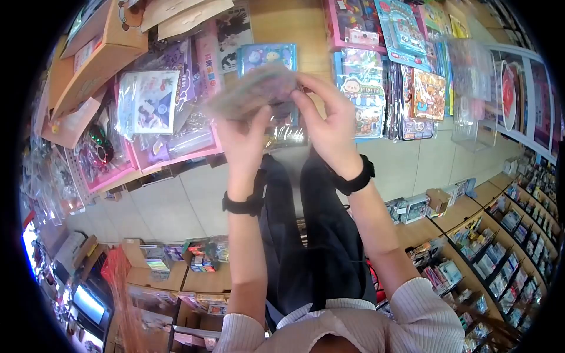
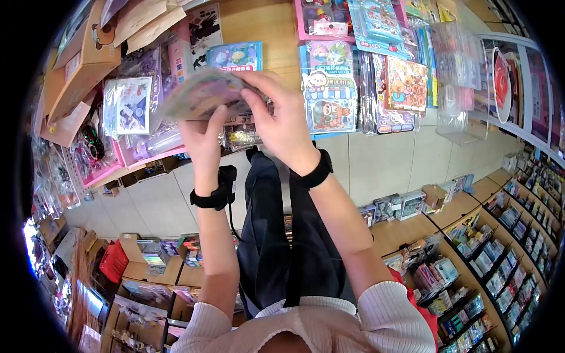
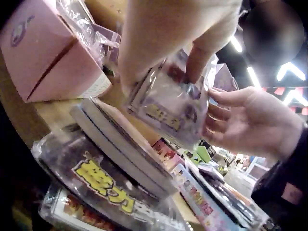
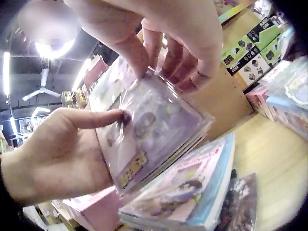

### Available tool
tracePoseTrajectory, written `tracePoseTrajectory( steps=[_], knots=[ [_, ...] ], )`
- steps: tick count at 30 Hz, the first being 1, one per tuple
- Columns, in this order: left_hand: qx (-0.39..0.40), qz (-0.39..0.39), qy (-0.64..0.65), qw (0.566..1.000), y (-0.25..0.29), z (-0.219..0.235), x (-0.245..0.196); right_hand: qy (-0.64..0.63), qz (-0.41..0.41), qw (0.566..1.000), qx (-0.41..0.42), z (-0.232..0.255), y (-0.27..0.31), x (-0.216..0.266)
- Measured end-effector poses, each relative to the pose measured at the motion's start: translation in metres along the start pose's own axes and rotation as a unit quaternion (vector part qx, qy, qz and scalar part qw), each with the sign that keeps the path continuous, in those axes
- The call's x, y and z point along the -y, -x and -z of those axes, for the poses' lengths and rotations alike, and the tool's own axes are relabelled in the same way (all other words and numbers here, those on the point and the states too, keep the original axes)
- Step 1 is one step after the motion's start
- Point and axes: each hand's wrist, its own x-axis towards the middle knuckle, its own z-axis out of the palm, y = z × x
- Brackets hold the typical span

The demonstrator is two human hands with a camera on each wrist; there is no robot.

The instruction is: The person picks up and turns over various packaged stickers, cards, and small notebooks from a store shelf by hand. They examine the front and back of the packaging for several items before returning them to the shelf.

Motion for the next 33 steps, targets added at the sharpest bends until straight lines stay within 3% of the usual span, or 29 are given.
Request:
tracePoseTrajectory(
  steps=[2, 4, 6, 9, 16, 25, 33],
  knots=[
    [0.002, -0.055, 0.024, 0.998, 0.005, 0.003, -0.003, -0.029, -0.014, 0.999, 0.018, 0.006, -0.001, 0.005],
    [-0.003, -0.046, 0.063, 0.997, 0.010, 0.005, -0.007, -0.057, -0.027, 0.997, 0.036, 0.010, -0.002, 0.010],
    [0.034, -0.011, 0.103, 0.994, 0.015, 0.011, -0.011, -0.147, -0.141, 0.977, 0.071, 0.014, 0.000, 0.017],
    [0.061, 0.042, 0.117, 0.990, 0.020, 0.020, -0.013, -0.188, -0.211, 0.952, 0.115, 0.019, 0.003, 0.017],
    [0.077, 0.111, 0.197, 0.971, 0.032, 0.026, -0.003, -0.153, -0.249, 0.946, 0.140, 0.022, 0.014, 0.021],
    [0.051, 0.133, 0.275, 0.951, 0.045, 0.018, 0.011, -0.181, -0.226, 0.951, 0.106, 0.037, 0.017, 0.034],
    [0.064, 0.141, 0.276, 0.949, 0.044, 0.015, 0.010, -0.043, -0.201, 0.972, 0.112, 0.048, 0.014, 0.051]
  ],
)
